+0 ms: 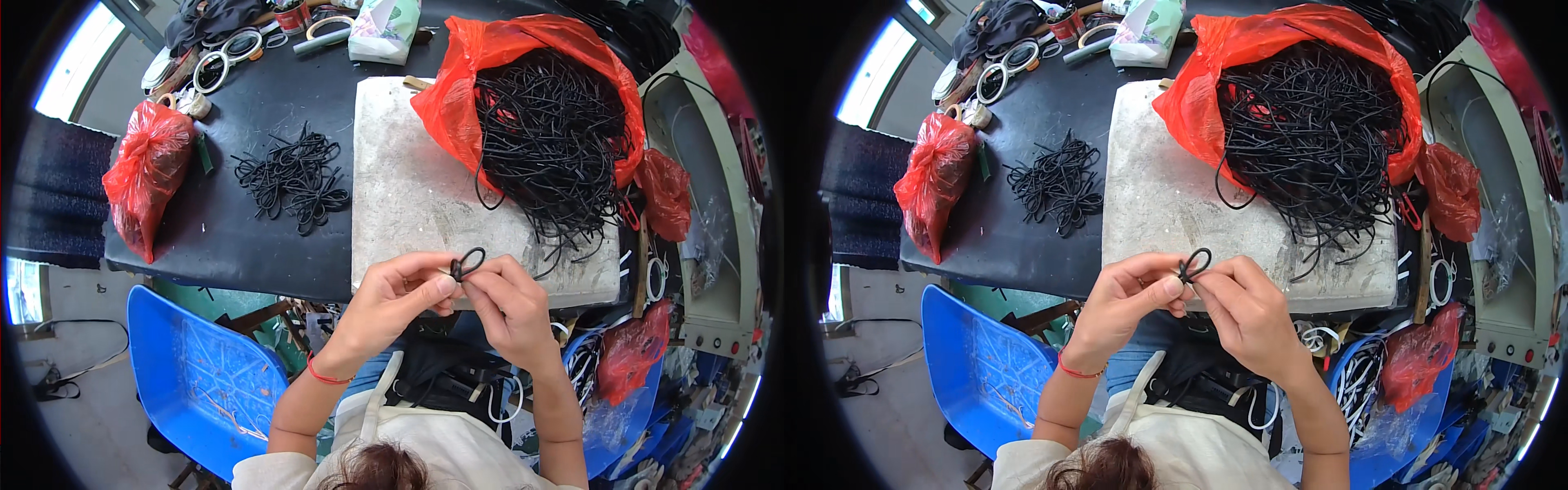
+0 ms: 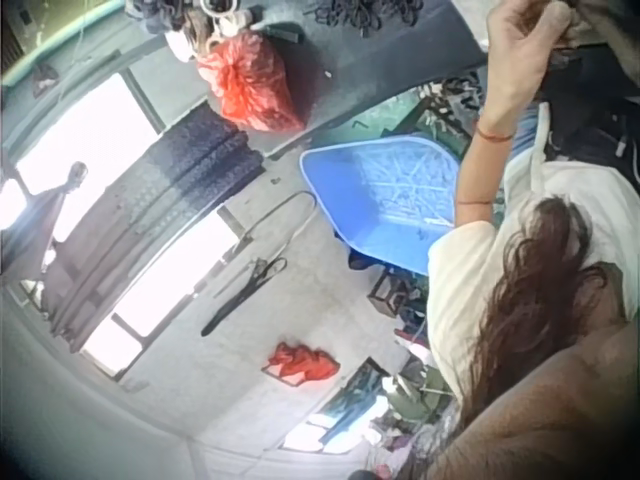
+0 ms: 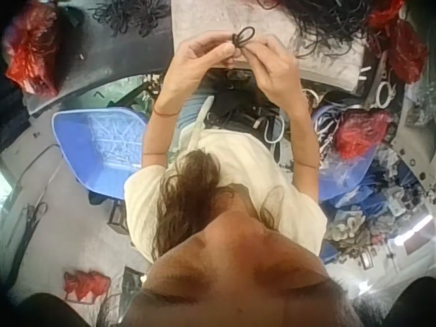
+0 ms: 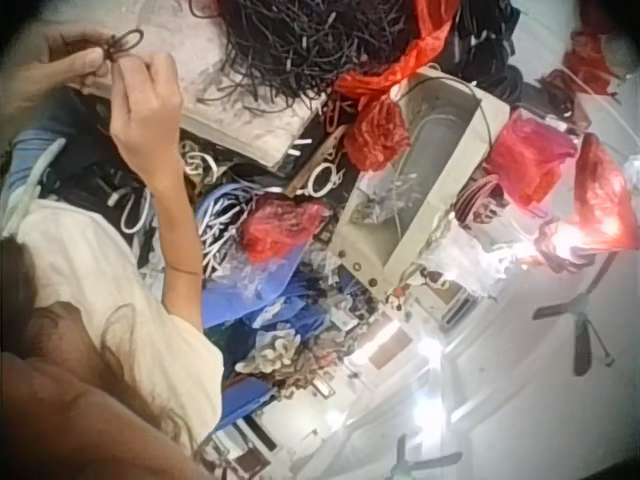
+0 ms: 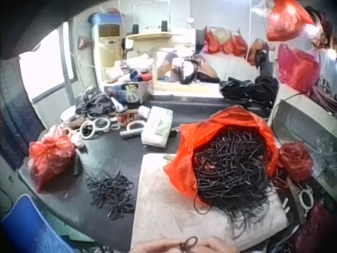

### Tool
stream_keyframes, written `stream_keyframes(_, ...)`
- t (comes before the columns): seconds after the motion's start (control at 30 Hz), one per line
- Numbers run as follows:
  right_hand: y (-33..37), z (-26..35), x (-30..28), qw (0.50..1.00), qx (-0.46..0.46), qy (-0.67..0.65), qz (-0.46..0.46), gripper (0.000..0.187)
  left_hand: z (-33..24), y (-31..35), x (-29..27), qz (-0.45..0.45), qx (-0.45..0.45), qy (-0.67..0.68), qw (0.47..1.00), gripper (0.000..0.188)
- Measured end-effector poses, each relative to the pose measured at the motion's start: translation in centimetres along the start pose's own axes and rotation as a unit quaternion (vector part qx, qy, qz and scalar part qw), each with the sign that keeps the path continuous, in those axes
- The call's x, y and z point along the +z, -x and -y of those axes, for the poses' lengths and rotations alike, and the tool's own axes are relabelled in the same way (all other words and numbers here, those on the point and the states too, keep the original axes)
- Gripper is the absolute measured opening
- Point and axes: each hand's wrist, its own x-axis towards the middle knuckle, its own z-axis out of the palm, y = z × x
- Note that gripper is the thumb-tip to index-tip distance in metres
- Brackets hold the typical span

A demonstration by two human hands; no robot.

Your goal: The person sits at a cluttered workbench and repeatedly picks up black cable ties from a red bag. They loop each tie and pull the end through to form a knot, then place the finished tie on the table. The person handles the ties one at a time throughout the clip.

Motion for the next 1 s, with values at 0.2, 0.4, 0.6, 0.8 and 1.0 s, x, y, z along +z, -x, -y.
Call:
stream_keyframes(0.2, 0.4, 1.9, 0.1, 0.971, 0.144, -0.191, 0.027, 0.015, 1.1, -0.4, 0.2, -0.049, 0.033, -0.006, 0.998, 0.020)
stream_keyframes(0.4, 0.3, 1.1, 0.7, 0.887, 0.267, -0.376, -0.003, 0.009, 1.3, -0.3, 0.5, -0.070, 0.059, 0.009, 0.996, 0.017)
stream_keyframes(0.6, 0.1, 1.8, 1.6, 0.908, 0.292, -0.289, -0.085, 0.015, 2.6, -0.1, 1.7, -0.102, 0.117, 0.006, 0.988, 0.016)
stream_keyframes(0.8, -0.4, 0.0, 1.0, 0.974, 0.186, -0.122, -0.032, 0.015, 2.0, -0.1, 0.8, -0.068, 0.123, -0.191, 0.972, 0.019)
stream_keyframes(1.0, -0.6, -0.4, 0.9, 0.885, 0.285, -0.368, -0.032, 0.007, 1.7, 0.3, 1.3, -0.076, 0.133, -0.205, 0.967, 0.029)
